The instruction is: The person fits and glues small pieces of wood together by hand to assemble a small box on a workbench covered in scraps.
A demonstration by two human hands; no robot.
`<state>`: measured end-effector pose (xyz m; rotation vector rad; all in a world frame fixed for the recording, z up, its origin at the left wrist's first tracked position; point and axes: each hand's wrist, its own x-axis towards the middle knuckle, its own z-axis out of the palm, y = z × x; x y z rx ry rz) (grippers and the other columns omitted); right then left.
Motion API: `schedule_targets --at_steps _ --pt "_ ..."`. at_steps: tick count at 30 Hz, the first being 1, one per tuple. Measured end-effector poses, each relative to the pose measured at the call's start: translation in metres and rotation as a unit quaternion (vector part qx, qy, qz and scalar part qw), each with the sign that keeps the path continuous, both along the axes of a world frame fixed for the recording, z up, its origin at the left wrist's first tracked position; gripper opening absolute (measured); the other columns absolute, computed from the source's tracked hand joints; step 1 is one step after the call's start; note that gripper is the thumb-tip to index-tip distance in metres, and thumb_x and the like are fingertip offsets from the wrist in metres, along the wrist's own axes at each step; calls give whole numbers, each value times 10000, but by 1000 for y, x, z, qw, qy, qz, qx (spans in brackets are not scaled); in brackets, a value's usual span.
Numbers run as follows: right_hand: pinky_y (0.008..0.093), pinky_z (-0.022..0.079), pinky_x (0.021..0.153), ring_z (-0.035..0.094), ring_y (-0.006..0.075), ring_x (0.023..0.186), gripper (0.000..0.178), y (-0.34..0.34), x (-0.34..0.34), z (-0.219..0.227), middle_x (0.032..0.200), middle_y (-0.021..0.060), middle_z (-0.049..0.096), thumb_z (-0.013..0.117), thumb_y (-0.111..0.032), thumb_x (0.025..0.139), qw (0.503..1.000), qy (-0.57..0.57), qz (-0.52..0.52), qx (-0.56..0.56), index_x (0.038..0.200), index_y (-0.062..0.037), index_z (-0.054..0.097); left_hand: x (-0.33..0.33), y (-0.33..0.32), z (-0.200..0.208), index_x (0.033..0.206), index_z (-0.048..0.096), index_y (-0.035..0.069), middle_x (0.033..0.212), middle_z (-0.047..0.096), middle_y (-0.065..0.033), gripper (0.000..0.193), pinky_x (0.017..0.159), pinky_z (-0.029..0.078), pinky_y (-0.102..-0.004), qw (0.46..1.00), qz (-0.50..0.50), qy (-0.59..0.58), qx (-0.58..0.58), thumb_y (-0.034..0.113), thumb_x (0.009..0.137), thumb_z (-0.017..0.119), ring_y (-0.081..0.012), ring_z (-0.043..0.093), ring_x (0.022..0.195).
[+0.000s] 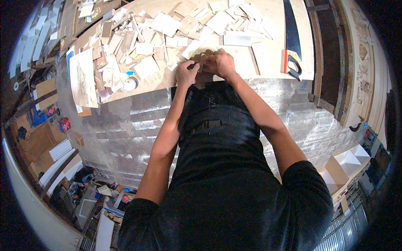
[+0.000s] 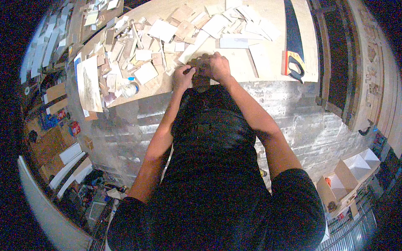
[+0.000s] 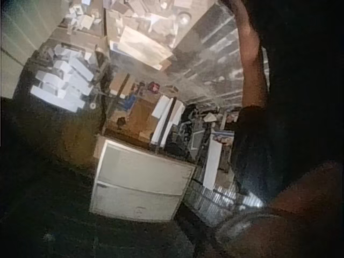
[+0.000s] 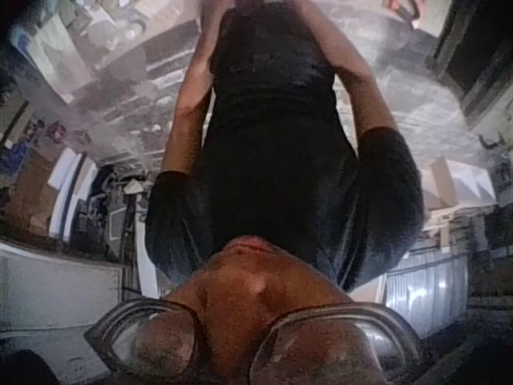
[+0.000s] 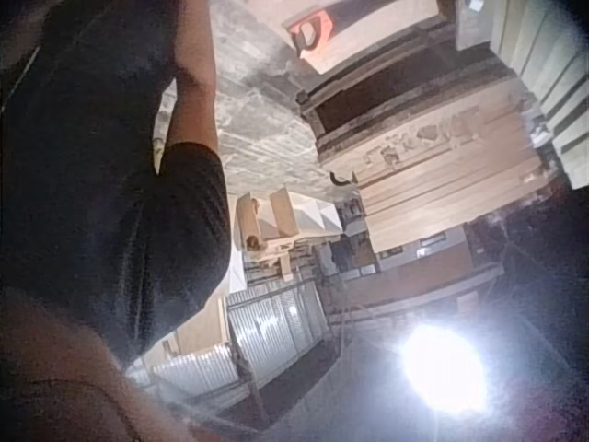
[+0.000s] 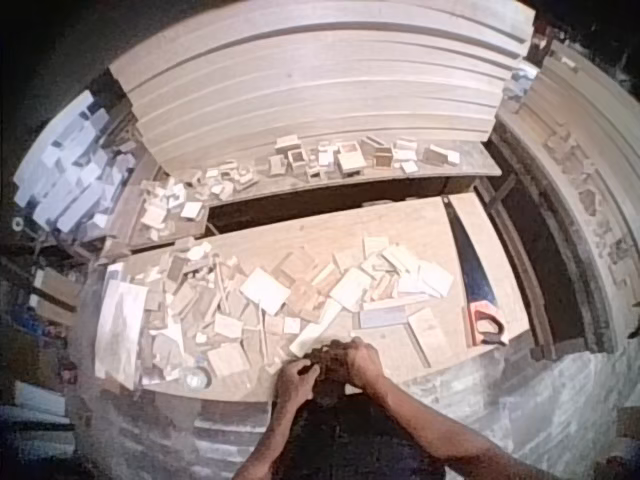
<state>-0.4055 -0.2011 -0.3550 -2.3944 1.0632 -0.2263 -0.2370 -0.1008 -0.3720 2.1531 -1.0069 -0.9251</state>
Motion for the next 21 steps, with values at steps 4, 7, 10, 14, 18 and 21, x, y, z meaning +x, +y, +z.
schedule_targets --at_steps 4,7,10,14,18,21 --pt "413 541 740 621 282 874 296 -1 -3 -7 871 64 691 780 -394 709 1000 26 -9 0 925 -194 758 0 -1 -1 1010 711 -32 974 717 -169 392 828 518 -343 1000 -3 2 -14 292 793 749 -249 681 886" --pt "408 540 747 618 273 882 298 1 -5 -9 885 61 693 779 -397 709 1000 -11 4 5 936 -205 758 2 -1 -5 1009 712 -33 973 719 -165 389 826 519 -334 1000 -3 8 -14 287 790 753 -241 682 889" --pt "407 539 749 616 270 891 316 0 -3 -8 912 50 692 777 -421 707 1000 -2 8 -11 950 -219 757 2 0 -7 1008 714 -32 980 720 -167 393 833 520 -333 1000 7 19 -5 289 785 758 -241 684 904" --pt "409 540 754 615 270 918 332 2 -1 -1 939 40 684 769 -455 708 999 8 12 -36 954 -232 755 0 0 -1 994 719 -29 986 719 -175 402 855 519 -349 1000 6 9 -10 304 776 766 -265 685 924" --pt "411 541 754 614 272 929 346 2 2 -6 919 36 672 763 -471 711 998 40 15 -52 974 -246 745 0 -2 3 980 722 -29 988 718 -180 418 872 515 -362 1000 1 -14 -14 324 762 775 -288 682 935" --pt "410 542 756 614 276 937 350 4 2 -1 908 39 668 760 -468 715 998 18 11 -51 992 -255 738 2 -3 5 984 721 -27 990 719 -174 429 869 517 -361 1000 -11 1 -15 331 755 780 -284 684 936"
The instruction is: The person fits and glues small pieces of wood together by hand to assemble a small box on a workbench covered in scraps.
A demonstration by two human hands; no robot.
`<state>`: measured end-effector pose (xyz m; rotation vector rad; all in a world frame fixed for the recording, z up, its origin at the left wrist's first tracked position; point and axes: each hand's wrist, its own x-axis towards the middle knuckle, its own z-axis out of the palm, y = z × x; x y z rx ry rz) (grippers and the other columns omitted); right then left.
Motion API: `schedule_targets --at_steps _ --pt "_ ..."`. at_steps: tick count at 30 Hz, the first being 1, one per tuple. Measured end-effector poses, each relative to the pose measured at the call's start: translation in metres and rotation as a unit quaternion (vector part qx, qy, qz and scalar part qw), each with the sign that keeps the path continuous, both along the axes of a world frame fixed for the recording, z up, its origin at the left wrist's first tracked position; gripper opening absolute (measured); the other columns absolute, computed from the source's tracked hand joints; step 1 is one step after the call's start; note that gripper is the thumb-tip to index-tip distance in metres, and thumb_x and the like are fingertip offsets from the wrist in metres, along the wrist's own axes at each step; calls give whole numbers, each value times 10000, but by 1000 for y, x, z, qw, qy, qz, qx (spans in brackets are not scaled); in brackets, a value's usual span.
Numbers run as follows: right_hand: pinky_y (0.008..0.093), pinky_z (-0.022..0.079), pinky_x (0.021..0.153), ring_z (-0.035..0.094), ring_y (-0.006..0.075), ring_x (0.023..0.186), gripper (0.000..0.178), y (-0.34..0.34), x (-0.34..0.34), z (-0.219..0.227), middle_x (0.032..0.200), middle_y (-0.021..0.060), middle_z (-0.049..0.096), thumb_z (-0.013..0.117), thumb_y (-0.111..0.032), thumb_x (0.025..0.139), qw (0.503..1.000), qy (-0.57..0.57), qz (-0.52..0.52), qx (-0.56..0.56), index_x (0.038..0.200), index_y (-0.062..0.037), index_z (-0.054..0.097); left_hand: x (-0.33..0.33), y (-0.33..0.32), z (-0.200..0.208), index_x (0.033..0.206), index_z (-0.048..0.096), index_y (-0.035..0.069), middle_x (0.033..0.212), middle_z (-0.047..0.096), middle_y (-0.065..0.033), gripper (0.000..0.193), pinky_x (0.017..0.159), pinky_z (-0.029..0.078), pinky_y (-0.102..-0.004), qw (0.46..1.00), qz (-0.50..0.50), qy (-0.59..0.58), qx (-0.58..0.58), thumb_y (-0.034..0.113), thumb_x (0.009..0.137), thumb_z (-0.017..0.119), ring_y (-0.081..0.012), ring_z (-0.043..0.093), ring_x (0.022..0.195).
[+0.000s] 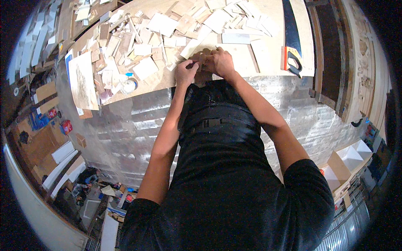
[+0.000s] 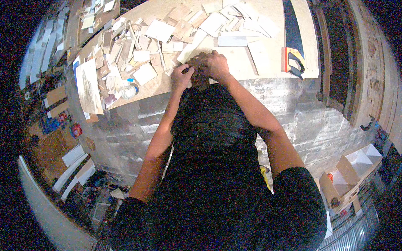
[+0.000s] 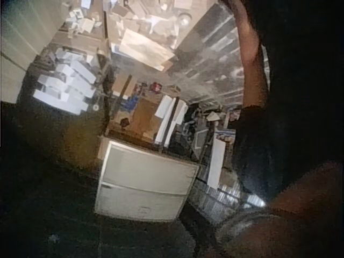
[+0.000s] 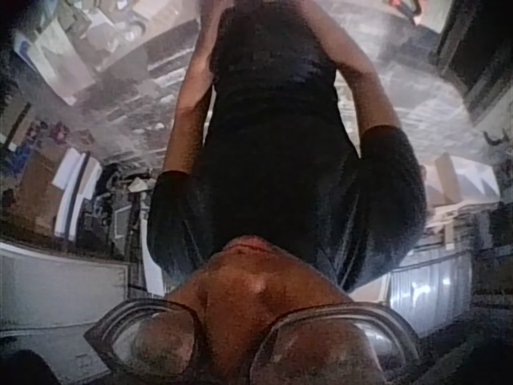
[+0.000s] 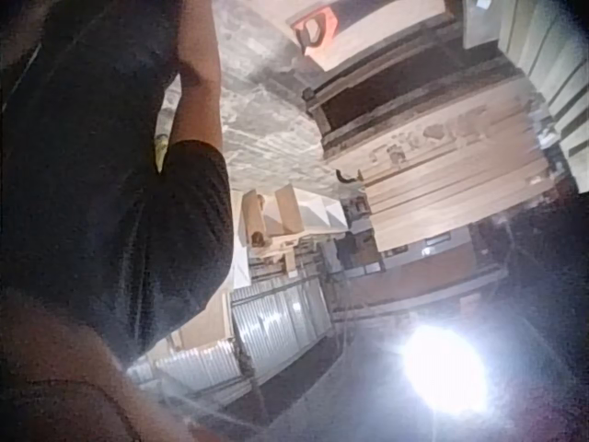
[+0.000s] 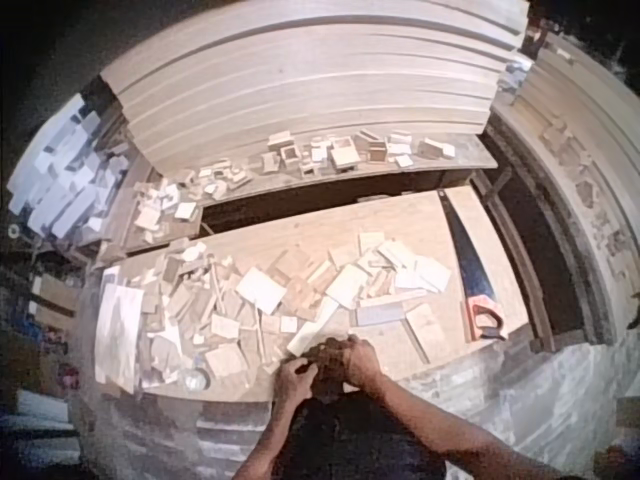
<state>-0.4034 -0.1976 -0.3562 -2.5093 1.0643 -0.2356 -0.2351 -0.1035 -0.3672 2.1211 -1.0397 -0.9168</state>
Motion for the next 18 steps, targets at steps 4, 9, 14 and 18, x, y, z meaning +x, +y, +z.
schedule_targets --at_steps 4,9,14,18 --pt "409 543 775 622 283 961 346 -4 1 17 942 58 677 774 -426 711 997 23 -8 70 999 -237 738 1 1 1 997 727 -15 981 726 -164 418 841 522 -357 1000 15 4 0 326 761 777 -270 691 907" --pt "399 533 803 647 278 937 298 -20 -31 15 965 70 710 790 -285 729 993 -51 -91 49 998 -163 751 0 -1 8 997 739 11 904 736 -126 363 765 530 -324 997 19 74 14 305 786 761 -205 689 823" --pt "418 525 796 644 275 917 258 -32 -65 51 916 60 712 787 -326 734 966 -65 -240 71 949 -184 774 -1 1 1 989 746 19 857 732 -97 333 724 523 -304 999 -2 33 -43 290 796 757 -167 666 759" --pt "387 531 808 650 267 904 226 -17 -62 45 946 60 720 788 -299 735 973 -100 -193 84 929 -185 782 4 -1 -5 1004 740 5 1002 732 -141 382 868 510 -327 996 0 83 15 321 791 759 -234 688 938"
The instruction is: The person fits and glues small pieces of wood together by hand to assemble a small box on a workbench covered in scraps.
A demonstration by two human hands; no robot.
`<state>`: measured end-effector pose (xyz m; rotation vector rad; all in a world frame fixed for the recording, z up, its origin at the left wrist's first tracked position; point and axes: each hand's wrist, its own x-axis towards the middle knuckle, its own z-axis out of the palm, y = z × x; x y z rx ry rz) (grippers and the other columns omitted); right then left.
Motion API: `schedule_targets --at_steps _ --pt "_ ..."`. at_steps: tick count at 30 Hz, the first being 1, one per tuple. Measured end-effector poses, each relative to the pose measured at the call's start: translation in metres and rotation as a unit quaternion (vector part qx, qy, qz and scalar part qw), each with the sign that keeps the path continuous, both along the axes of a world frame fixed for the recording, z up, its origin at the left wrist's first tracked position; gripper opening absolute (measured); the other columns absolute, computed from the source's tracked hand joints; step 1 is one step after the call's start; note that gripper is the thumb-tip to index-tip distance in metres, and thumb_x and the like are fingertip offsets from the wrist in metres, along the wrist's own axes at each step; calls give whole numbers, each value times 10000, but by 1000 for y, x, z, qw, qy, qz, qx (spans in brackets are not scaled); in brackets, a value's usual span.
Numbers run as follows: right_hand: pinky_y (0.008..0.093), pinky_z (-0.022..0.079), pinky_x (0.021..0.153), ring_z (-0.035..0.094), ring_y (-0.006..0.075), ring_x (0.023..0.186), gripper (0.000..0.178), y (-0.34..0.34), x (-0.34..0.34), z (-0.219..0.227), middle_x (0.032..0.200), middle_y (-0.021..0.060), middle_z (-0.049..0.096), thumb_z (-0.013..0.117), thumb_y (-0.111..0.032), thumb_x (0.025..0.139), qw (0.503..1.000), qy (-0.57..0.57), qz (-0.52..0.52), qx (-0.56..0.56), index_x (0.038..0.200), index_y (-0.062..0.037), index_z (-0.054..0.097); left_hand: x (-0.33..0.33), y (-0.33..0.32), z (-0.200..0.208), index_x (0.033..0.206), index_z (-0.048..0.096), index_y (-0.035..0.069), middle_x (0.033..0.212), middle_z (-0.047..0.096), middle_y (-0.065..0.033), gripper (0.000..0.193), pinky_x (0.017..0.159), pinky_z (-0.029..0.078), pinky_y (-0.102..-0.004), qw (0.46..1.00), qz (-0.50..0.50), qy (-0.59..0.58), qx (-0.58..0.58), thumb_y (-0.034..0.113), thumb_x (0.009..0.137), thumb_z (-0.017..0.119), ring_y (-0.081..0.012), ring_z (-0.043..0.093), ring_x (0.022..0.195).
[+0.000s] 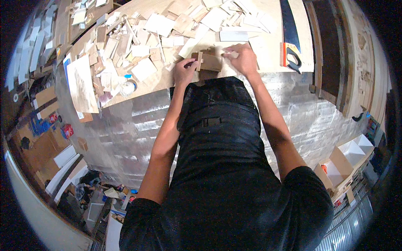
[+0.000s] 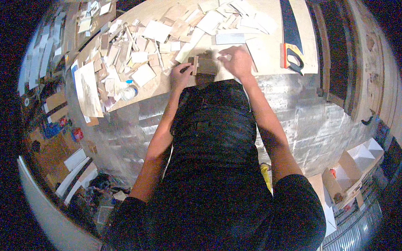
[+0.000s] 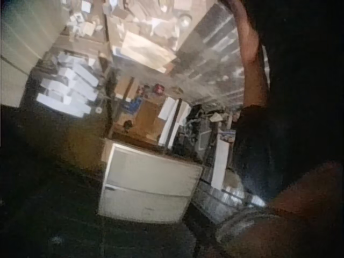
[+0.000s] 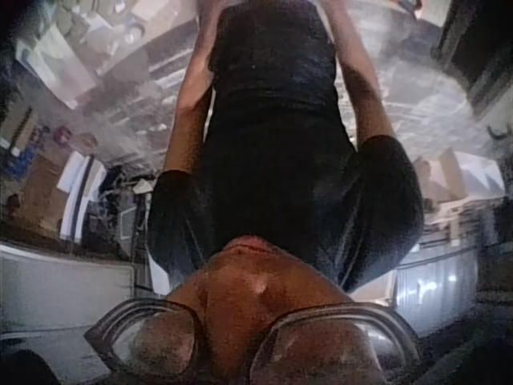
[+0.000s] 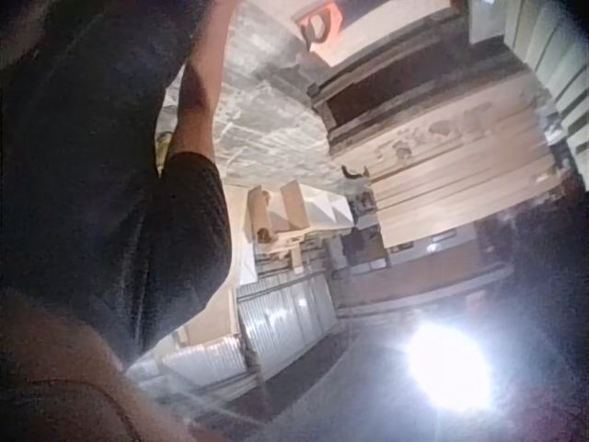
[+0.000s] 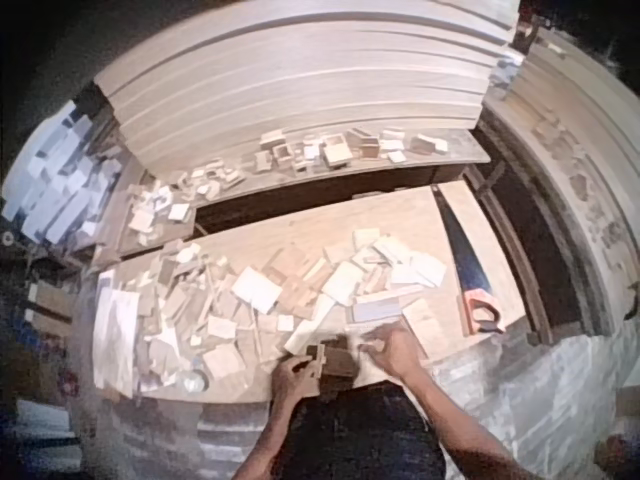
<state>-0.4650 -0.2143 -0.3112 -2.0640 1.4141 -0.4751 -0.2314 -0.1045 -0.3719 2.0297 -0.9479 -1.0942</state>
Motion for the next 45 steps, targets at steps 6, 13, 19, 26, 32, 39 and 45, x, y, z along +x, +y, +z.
schedule_targets --at_steps 6,13,19,26,32,39,45 --pt "391 545 752 640 273 890 272 17 47 -26 851 55 704 780 -286 713 986 66 150 12 960 -172 755 -5 -1 17 992 743 34 865 734 -131 318 756 521 -337 992 -27 -115 -52 291 804 726 -231 689 795" --pt "420 571 741 657 288 886 313 23 66 -39 902 81 708 689 -366 803 978 116 171 -2 1019 -140 700 -5 0 19 959 747 55 858 730 -139 292 750 521 -356 994 -18 -97 -45 300 802 725 -264 695 809" --pt "428 559 699 653 287 839 235 23 71 -49 792 85 673 705 -334 782 977 129 165 -24 1001 -253 732 -3 0 16 944 752 82 867 729 -137 284 753 525 -367 995 -25 -90 -22 323 799 717 -291 695 827" --pt "413 554 696 651 274 819 189 25 71 -52 783 66 676 693 -349 788 976 141 164 -33 948 -257 732 -1 -1 9 938 753 89 874 724 -148 293 764 525 -378 993 -33 -107 -39 342 797 713 -302 692 837" --pt "416 551 694 653 285 828 175 25 71 -48 784 69 682 680 -376 804 979 96 170 -63 905 -240 723 -4 -1 13 945 752 89 880 723 -150 306 770 523 -380 989 -27 -137 -45 354 795 715 -308 692 846" --pt "439 553 722 666 324 824 304 21 73 -46 815 95 691 694 -486 798 974 155 162 9 953 -227 732 -2 -2 21 959 750 78 899 731 -149 321 778 524 -379 993 -29 -117 -12 351 793 724 -304 695 857" --pt "422 551 729 671 311 823 311 17 70 -43 854 100 701 728 -488 761 975 147 151 64 929 -227 748 -4 -3 27 937 753 73 876 729 -149 306 758 526 -373 993 -27 -114 -20 337 784 736 -301 695 832"
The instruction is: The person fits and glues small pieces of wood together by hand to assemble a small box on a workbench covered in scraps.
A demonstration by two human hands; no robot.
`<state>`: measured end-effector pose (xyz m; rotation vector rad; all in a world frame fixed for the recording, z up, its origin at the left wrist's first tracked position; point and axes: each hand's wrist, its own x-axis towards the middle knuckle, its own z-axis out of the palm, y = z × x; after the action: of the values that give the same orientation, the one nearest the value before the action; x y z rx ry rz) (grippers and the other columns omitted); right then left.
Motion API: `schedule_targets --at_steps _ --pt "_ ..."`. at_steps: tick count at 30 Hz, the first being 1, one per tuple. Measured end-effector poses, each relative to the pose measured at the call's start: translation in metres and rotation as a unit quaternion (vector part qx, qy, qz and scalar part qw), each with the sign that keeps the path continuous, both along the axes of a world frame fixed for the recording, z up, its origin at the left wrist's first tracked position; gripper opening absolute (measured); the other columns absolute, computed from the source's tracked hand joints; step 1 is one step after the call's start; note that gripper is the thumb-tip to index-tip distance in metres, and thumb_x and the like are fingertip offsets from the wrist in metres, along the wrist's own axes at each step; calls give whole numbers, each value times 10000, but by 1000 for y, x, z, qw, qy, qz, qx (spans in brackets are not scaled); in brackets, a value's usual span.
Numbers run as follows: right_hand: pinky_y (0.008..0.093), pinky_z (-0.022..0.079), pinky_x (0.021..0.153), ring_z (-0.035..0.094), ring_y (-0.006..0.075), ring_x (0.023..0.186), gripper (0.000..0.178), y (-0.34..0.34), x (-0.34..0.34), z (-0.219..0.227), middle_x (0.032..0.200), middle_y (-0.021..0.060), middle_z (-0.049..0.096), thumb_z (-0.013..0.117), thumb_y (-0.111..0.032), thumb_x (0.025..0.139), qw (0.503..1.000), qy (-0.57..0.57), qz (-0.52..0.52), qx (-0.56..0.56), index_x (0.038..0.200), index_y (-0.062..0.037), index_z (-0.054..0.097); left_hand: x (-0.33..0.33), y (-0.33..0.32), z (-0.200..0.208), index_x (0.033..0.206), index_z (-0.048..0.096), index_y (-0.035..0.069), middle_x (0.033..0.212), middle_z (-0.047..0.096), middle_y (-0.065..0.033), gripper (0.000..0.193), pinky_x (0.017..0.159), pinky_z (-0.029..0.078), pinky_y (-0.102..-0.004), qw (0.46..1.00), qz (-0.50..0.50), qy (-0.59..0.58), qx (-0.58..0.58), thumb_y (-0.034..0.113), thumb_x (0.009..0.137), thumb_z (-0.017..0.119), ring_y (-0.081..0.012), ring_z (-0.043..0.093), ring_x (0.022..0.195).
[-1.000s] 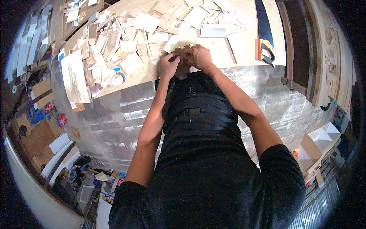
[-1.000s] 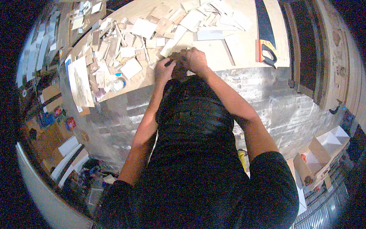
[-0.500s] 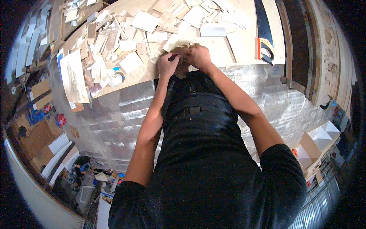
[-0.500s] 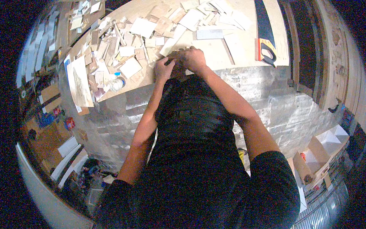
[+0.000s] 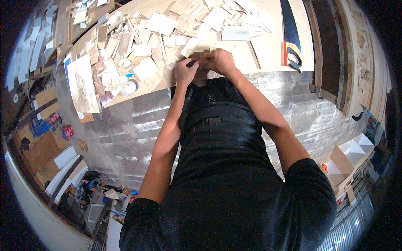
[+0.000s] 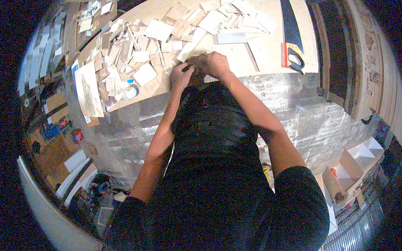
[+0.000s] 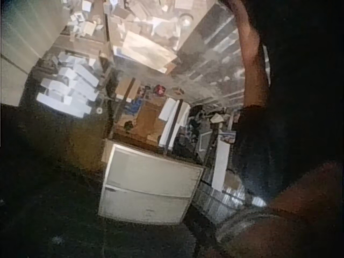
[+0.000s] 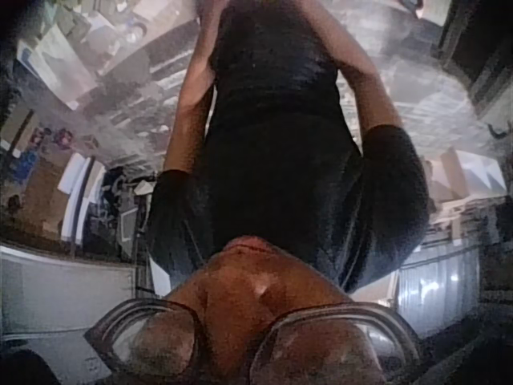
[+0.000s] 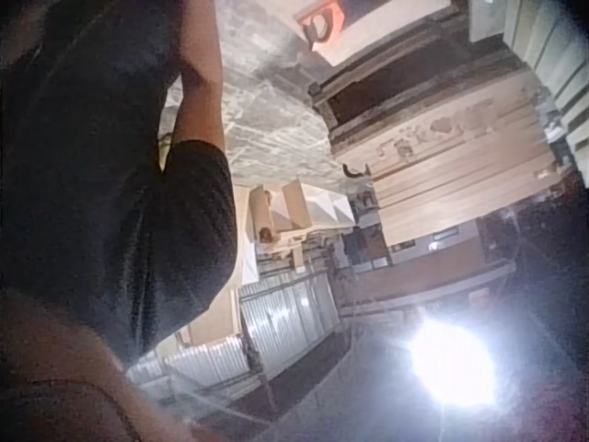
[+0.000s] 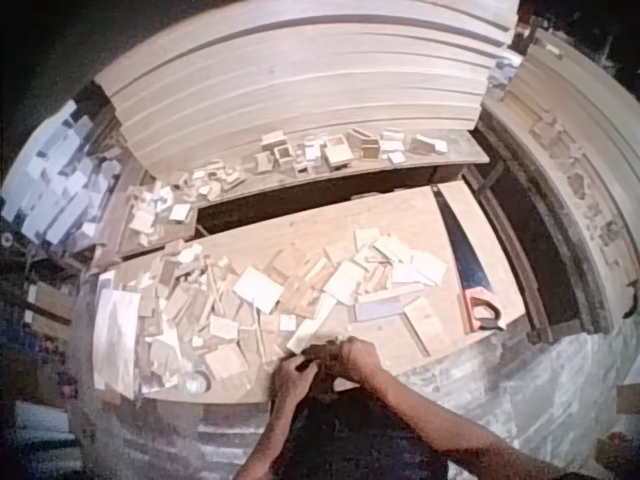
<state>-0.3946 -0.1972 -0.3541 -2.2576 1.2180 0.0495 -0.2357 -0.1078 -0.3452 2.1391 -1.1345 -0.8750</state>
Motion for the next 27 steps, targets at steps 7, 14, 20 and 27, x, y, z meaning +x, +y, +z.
schedule_targets --at_steps 7,14,20,27 --pt "412 548 724 667 305 804 294 2 -2 -7 837 89 696 748 -465 743 997 -72 -14 -26 931 -239 750 0 2 -7 939 758 82 846 719 -161 288 724 527 -375 1000 -5 -22 -18 322 781 737 -302 695 792" --pt "419 551 723 668 315 799 331 1 1 -1 827 128 686 739 -502 748 998 -29 9 -52 930 -226 761 4 2 -13 931 753 65 816 712 -169 288 699 522 -377 999 -12 16 -39 313 785 733 -307 693 763" --pt "423 550 715 669 327 783 335 -1 1 2 822 149 681 756 -481 735 1000 -12 4 -22 930 -210 761 4 2 -10 933 754 56 804 715 -161 285 693 519 -372 999 -4 27 -27 299 787 730 -288 691 740" --pt "423 543 682 657 332 750 315 -3 -3 -7 800 141 675 779 -435 723 999 -23 14 -18 900 -175 753 5 0 -10 931 759 65 822 721 -158 272 697 519 -365 999 -14 38 4 292 784 732 -292 694 757"
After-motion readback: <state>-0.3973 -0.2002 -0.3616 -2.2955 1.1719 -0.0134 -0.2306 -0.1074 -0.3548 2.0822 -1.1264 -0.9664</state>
